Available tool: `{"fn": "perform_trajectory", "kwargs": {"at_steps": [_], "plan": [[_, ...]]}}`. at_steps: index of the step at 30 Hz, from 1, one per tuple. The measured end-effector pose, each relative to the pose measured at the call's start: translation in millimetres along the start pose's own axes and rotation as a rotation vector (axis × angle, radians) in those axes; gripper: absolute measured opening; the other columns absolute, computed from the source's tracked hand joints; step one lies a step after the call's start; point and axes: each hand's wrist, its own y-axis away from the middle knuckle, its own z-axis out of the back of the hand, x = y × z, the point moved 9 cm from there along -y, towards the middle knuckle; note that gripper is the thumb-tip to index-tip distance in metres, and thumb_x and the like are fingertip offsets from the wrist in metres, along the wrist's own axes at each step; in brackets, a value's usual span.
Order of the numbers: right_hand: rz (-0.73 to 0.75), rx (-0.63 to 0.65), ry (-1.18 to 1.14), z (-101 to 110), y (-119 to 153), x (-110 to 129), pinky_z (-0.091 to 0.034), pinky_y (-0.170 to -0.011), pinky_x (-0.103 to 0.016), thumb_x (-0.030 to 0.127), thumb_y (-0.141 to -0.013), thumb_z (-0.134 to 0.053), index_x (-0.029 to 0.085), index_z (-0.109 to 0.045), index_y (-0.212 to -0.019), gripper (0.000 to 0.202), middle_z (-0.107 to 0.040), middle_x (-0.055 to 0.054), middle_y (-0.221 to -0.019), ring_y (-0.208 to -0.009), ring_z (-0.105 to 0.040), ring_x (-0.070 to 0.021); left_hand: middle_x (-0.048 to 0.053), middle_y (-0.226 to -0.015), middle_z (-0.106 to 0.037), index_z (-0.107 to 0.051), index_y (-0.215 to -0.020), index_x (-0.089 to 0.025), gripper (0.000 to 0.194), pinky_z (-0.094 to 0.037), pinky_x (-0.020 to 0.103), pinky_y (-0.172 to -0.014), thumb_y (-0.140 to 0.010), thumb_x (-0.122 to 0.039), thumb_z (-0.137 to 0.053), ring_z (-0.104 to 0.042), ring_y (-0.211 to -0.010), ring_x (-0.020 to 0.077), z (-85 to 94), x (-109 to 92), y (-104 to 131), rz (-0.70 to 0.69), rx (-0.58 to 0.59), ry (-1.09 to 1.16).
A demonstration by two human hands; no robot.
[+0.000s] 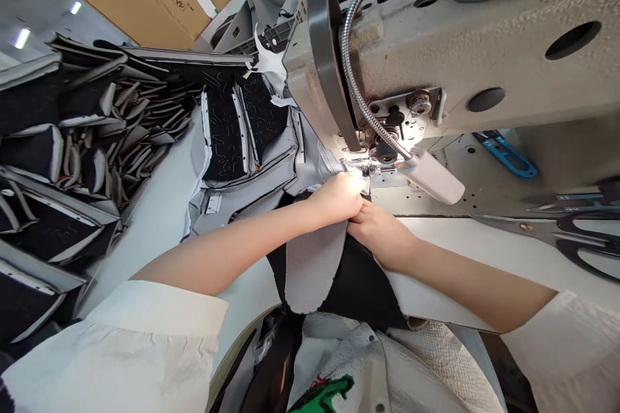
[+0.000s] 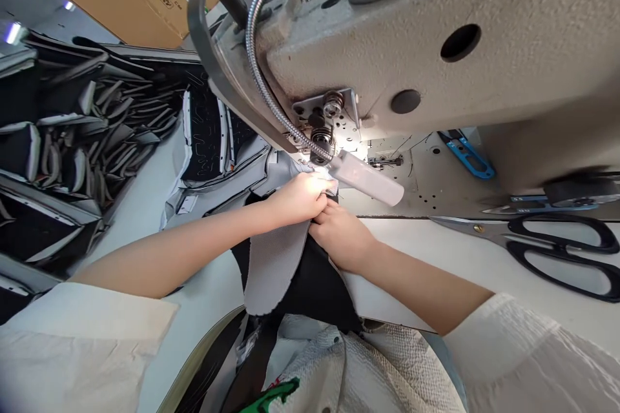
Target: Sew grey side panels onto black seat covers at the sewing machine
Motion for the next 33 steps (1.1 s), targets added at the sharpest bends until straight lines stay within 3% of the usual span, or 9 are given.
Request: {"fn": "perform_trajectory", "kwargs": {"at_steps": [3, 5, 10, 13, 16, 19, 23, 27, 33], "plan": [[-0.032, -0.075, -0.179, 15, 0, -9, -0.035, -0.104, -0.045, 0.016, -0.076, -0.054, 0.015, -0.066, -0.094, 0.022, -0.064, -0.012, -0.101, -0.108, -0.051, -0.0255, 0.005, -0.102, -0.065, -0.067, -0.099, -0.016, 0.033, -0.045, 0.028, -0.093, -0.081, -0.009, -0.041, -0.058, -0.097, 0.0175, 6.6, 4, 4, -0.06, -0.168, 0.102], [0.013, -0.032, -0.249, 19, 5, -3, -0.033, -0.105, -0.046, 0.02, -0.074, -0.059, 0.017, -0.065, -0.105, 0.032, -0.063, -0.011, -0.108, -0.11, -0.05, -0.0255, 0.006, -0.109, -0.061, -0.063, -0.111, -0.017, 0.035, -0.043, 0.028, -0.096, -0.083, -0.013, -0.041, -0.055, -0.103, 0.0175, 8.0, 4, 15, -0.071, -0.21, 0.125], [0.196, 0.234, -0.397, 1, 21, 37, -0.022, -0.11, -0.047, 0.018, -0.069, -0.062, 0.023, -0.062, -0.118, 0.05, -0.058, -0.008, -0.125, -0.118, -0.049, -0.0249, 0.012, -0.12, -0.045, -0.028, -0.144, -0.021, 0.081, -0.04, 0.046, -0.094, -0.072, -0.036, -0.061, -0.045, -0.109, 0.03, -1.0, 12, 59, 0.078, -0.039, -0.126], [-0.087, 0.171, -0.626, -6, 13, 26, -0.018, -0.113, -0.046, 0.009, -0.071, -0.051, 0.025, -0.063, -0.117, 0.05, -0.064, -0.004, -0.118, -0.114, -0.055, -0.0197, 0.013, -0.118, -0.044, -0.019, -0.146, -0.023, 0.089, -0.04, 0.048, -0.089, -0.071, -0.042, -0.064, -0.045, -0.106, 0.0323, -8.1, 24, 74, 0.176, 0.13, -0.208], [-0.358, 0.085, -0.77, -12, 11, 12, -0.019, -0.113, -0.044, 0.007, -0.075, -0.043, 0.024, -0.066, -0.111, 0.046, -0.07, -0.002, -0.103, -0.1, -0.063, -0.0161, 0.014, -0.121, -0.043, -0.015, -0.147, -0.023, 0.09, -0.038, 0.049, -0.09, -0.073, -0.048, -0.062, -0.043, -0.11, 0.0338, -13.2, 27, 74, 0.193, 0.195, -0.202], [-0.152, 0.174, -0.579, -15, 11, 33, -0.016, -0.114, -0.048, 0.011, -0.071, -0.055, 0.023, -0.066, -0.11, 0.043, -0.067, -0.004, -0.112, -0.109, -0.058, -0.0206, 0.015, -0.125, -0.043, -0.015, -0.146, -0.017, 0.09, -0.037, 0.047, -0.092, -0.071, -0.03, -0.063, -0.042, -0.113, 0.0323, -16.7, 23, 67, 0.161, 0.146, -0.247], [0.203, 0.339, -0.233, -31, 25, 63, -0.02, -0.112, -0.047, 0.012, -0.069, -0.063, 0.018, -0.055, -0.127, 0.059, -0.048, -0.013, -0.137, -0.131, -0.038, -0.0279, 0.01, -0.113, -0.052, -0.027, -0.143, -0.018, 0.068, -0.038, 0.038, -0.091, -0.078, -0.003, -0.041, -0.049, -0.105, 0.0239, -14.5, 18, 58, 0.068, -0.003, -0.366], [0.229, 0.355, -0.145, -37, 27, 62, -0.022, -0.112, -0.045, 0.012, -0.072, -0.06, 0.018, -0.051, -0.13, 0.059, -0.046, -0.012, -0.139, -0.133, -0.035, -0.0262, 0.006, -0.101, -0.057, -0.038, -0.139, -0.028, 0.064, -0.043, 0.029, -0.075, -0.082, 0.0, -0.031, -0.055, -0.093, 0.0202, -10.0, 27, 49, 0.075, -0.003, -0.324], [0.195, 0.273, -0.084, -32, 23, 60, -0.026, -0.111, -0.042, 0.013, -0.079, -0.053, 0.018, -0.055, -0.126, 0.048, -0.049, -0.011, -0.137, -0.129, -0.04, -0.0272, 0.005, -0.095, -0.065, -0.046, -0.134, -0.025, 0.056, -0.045, 0.027, -0.065, -0.081, -0.011, -0.037, -0.061, -0.084, 0.0206, -1.6, 16, 46, 0.167, 0.071, -0.082]]}}
